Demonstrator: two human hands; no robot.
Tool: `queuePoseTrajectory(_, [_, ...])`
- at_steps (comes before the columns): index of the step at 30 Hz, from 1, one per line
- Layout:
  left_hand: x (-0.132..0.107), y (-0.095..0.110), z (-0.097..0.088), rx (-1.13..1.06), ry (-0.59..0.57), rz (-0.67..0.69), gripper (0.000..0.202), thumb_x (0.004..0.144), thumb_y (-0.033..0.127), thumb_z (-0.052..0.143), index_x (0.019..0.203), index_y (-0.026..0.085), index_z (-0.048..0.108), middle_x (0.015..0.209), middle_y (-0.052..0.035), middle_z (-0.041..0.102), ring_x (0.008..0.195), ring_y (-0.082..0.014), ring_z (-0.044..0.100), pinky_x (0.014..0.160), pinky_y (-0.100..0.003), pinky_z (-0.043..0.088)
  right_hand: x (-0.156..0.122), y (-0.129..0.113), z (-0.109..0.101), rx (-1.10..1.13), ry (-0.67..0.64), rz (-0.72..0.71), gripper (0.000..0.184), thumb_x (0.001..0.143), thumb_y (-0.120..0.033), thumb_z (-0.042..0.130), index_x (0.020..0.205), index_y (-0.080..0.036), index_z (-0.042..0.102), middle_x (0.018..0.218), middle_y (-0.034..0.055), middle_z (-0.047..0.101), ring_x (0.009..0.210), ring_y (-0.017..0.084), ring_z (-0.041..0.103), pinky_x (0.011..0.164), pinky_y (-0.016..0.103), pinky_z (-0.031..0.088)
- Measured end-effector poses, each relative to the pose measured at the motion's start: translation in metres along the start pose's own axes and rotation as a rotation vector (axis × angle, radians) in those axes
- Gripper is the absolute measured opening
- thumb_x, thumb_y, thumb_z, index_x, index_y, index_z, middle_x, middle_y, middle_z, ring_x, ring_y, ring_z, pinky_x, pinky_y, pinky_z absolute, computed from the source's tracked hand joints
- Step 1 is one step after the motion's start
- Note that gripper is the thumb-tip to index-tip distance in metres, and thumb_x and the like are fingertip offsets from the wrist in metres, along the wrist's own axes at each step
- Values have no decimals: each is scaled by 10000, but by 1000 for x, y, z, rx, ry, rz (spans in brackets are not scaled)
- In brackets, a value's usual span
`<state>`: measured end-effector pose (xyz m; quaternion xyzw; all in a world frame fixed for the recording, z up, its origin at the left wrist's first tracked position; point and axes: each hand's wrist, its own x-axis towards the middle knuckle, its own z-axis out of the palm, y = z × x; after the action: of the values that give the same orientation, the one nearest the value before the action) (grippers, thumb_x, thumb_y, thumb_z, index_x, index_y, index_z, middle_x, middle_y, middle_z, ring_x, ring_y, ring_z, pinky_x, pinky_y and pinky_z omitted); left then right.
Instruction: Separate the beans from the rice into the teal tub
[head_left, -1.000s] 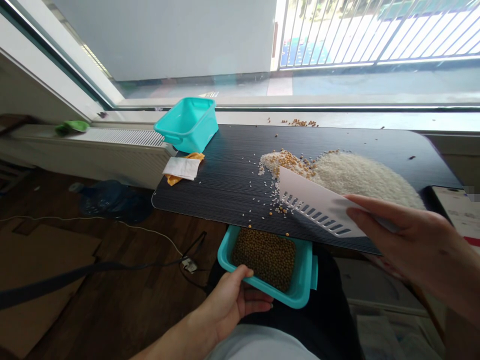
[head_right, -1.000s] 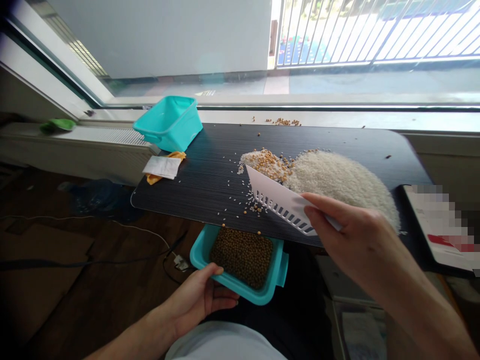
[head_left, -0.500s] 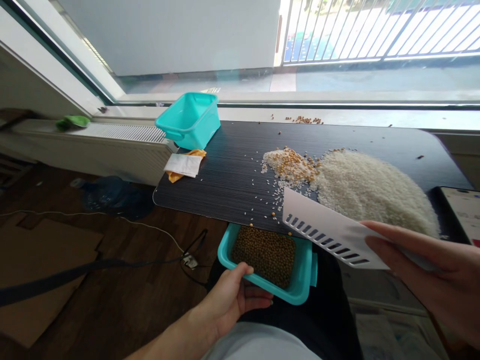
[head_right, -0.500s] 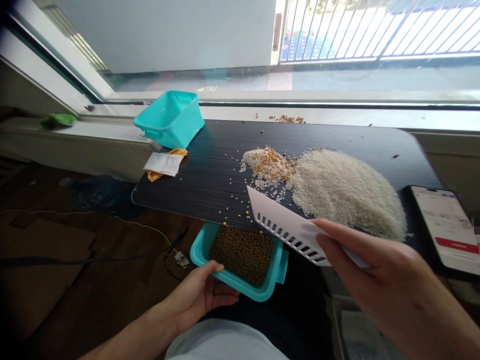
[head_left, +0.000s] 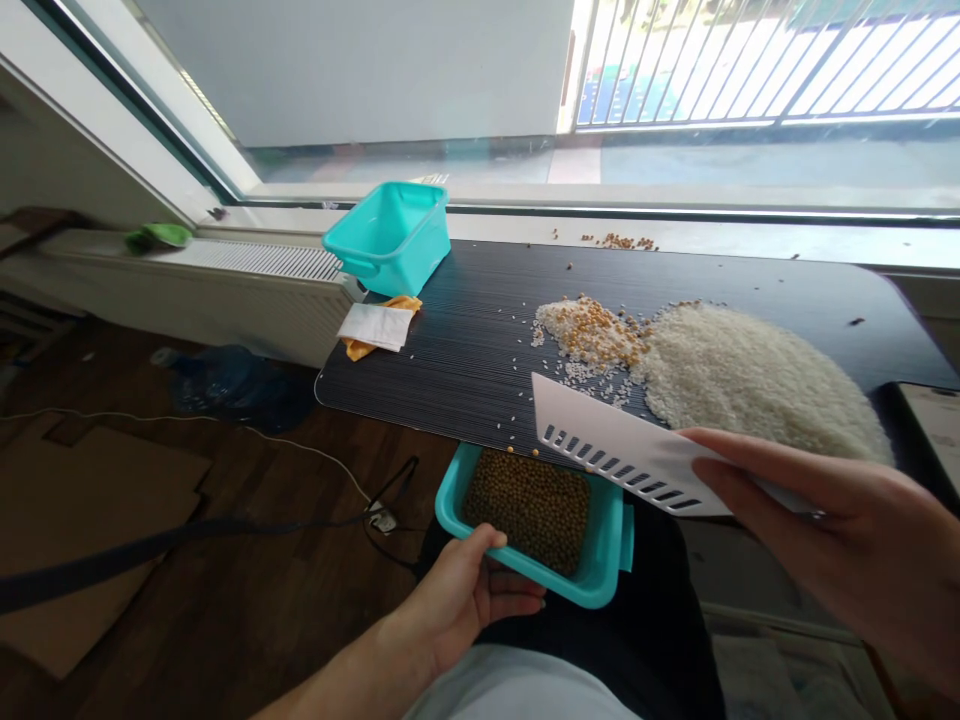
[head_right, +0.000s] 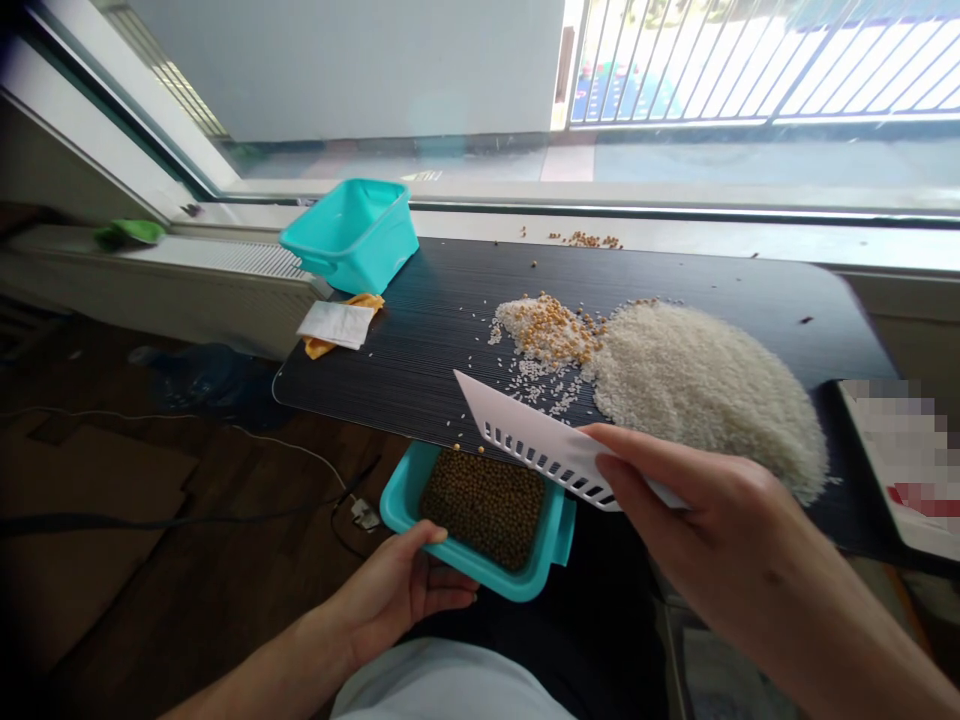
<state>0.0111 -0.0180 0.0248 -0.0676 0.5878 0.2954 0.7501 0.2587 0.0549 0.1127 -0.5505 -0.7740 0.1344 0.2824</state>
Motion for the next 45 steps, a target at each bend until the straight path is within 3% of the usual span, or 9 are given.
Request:
queuePoseTrajectory(4, [1, 0, -2, -7, 14, 11, 129, 929, 172, 451, 866, 126, 554, 707, -100, 724, 567, -188, 698, 587, -300, 577, -27, 20, -13, -109, 53, 57, 255, 841, -461, 609, 995, -359, 784, 699, -43, 765, 405, 117, 616, 410, 176, 501])
queuePoseTrajectory(9, [3, 0, -2, 1, -4, 14, 123, 925, 173, 450, 861, 136, 548, 719, -99, 731, 572, -189, 700, 601, -308, 577, -49, 19, -12, -64, 5, 100, 257, 833, -441, 624, 1036, -384, 770, 830, -38, 789, 555, 177, 707, 512, 219, 576])
queuePoseTrajectory(15, [1, 1, -2, 16, -29, -4, 162, 925, 178, 441, 843, 119, 567, 680, -106, 718, 562, -185, 695, 593, -290, 567, -13, -20, 12, 84, -52, -33, 266, 887, -407, 558, 999, -308, 778, 864, -16, 793, 614, 159, 724, 607, 210, 589])
queuePoseTrajectory(20, [1, 1, -9, -25, -30, 18, 138, 917, 173, 456, 870, 115, 571, 707, -109, 725, 580, -193, 704, 599, -296, 570, 0, -32, 25, 135, -168, -84, 247, 914, -334, 540, 1042, -308, 750, 910, -25, 791, 707, 141, 733, 601, 191, 558])
queuePoseTrajectory(25, [5, -1, -15, -52, 9, 28, 130, 925, 195, 463, 860, 129, 554, 720, -110, 728, 593, -192, 707, 605, -295, 571, 6, -35, 41, 127, -122, 22, 276, 923, -338, 511, 1052, -284, 749, 769, -18, 773, 573, 139, 690, 542, 218, 533])
queuePoseTrajectory(29, [8, -2, -13, -42, 37, 7, 131, 936, 202, 449, 862, 140, 538, 701, -100, 721, 587, -188, 705, 601, -293, 569, 12, -19, 52, 86, -50, 138, 287, 904, -347, 513, 1033, -260, 754, 675, -26, 746, 503, 132, 657, 477, 217, 496])
queuePoseTrajectory(32, [9, -3, -9, -27, 42, -2, 111, 934, 209, 456, 857, 156, 517, 700, -89, 720, 579, -184, 701, 597, -296, 568, 9, 5, 44, 34, 32, 216, 338, 886, -374, 523, 1081, -206, 743, 656, 4, 740, 501, 162, 661, 453, 246, 489])
queuePoseTrajectory(38, [13, -6, -1, 5, 23, -4, 84, 932, 227, 463, 873, 172, 491, 728, -92, 723, 607, -199, 714, 614, -311, 573, 4, 39, 4, -173, 177, 411, 407, 833, -486, 575, 1052, -196, 759, 581, 24, 697, 514, 191, 649, 490, 289, 485])
queuePoseTrajectory(45, [14, -8, 7, 45, 36, -24, 99, 937, 233, 449, 858, 182, 484, 709, -81, 709, 590, -191, 701, 609, -305, 566, 28, 42, -10, -302, 193, 351, 406, 861, -479, 505, 1080, -237, 748, 697, 70, 747, 653, 259, 701, 517, 328, 464])
